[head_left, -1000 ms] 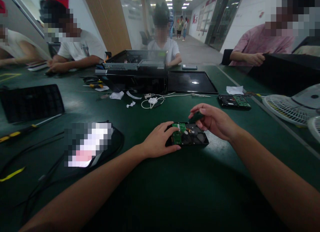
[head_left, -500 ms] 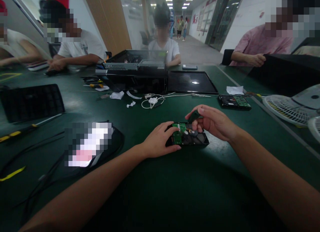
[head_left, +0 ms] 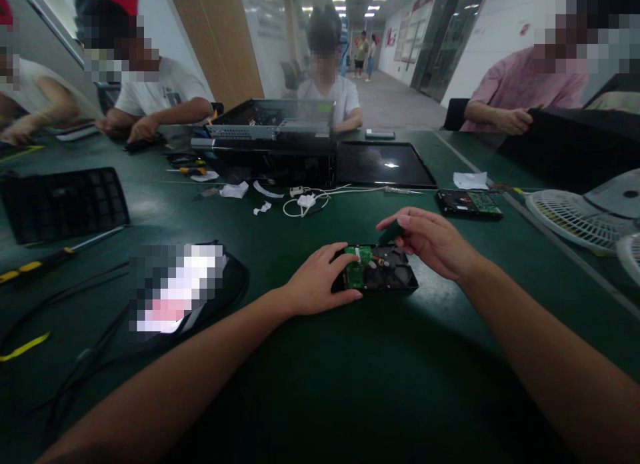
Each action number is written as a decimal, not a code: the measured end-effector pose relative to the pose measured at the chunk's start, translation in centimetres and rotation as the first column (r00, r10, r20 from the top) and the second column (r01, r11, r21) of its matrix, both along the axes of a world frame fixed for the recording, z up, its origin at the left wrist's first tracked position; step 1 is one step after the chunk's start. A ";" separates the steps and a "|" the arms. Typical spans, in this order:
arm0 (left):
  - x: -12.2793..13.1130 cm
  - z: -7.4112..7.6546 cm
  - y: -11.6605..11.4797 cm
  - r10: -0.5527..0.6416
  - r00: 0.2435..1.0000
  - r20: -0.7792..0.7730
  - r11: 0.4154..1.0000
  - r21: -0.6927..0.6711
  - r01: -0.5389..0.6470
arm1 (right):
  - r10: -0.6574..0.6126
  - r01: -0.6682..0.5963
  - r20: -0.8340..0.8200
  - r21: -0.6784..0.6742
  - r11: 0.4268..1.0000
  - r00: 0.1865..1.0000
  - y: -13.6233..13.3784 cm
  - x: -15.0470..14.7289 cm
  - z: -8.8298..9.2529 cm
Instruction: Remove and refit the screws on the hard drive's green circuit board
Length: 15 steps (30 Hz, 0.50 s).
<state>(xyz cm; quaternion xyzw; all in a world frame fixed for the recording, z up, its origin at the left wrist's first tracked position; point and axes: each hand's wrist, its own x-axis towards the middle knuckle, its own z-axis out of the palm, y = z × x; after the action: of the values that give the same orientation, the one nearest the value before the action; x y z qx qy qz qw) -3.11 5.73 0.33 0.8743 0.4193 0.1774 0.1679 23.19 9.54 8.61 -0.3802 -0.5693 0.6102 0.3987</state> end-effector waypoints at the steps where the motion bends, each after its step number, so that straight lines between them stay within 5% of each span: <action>1: 0.0 0.0 0.0 0.001 1.000 0.001 1.000 0.001 -0.001 | 0.007 -0.007 -0.009 -0.014 1.000 1.000 0.0 0.0 0.0; 15: 0.0 -0.1 0.0 -0.002 1.000 -0.003 1.000 0.018 0.002 | 0.156 -0.156 -0.011 -0.042 0.987 0.988 0.1 0.3 -0.3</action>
<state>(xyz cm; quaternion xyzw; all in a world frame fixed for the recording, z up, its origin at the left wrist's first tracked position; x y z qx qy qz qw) -3.07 5.74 0.19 0.8765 0.4170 0.1796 0.1598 23.54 9.60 8.27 -0.3405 -0.5826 0.6531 0.3436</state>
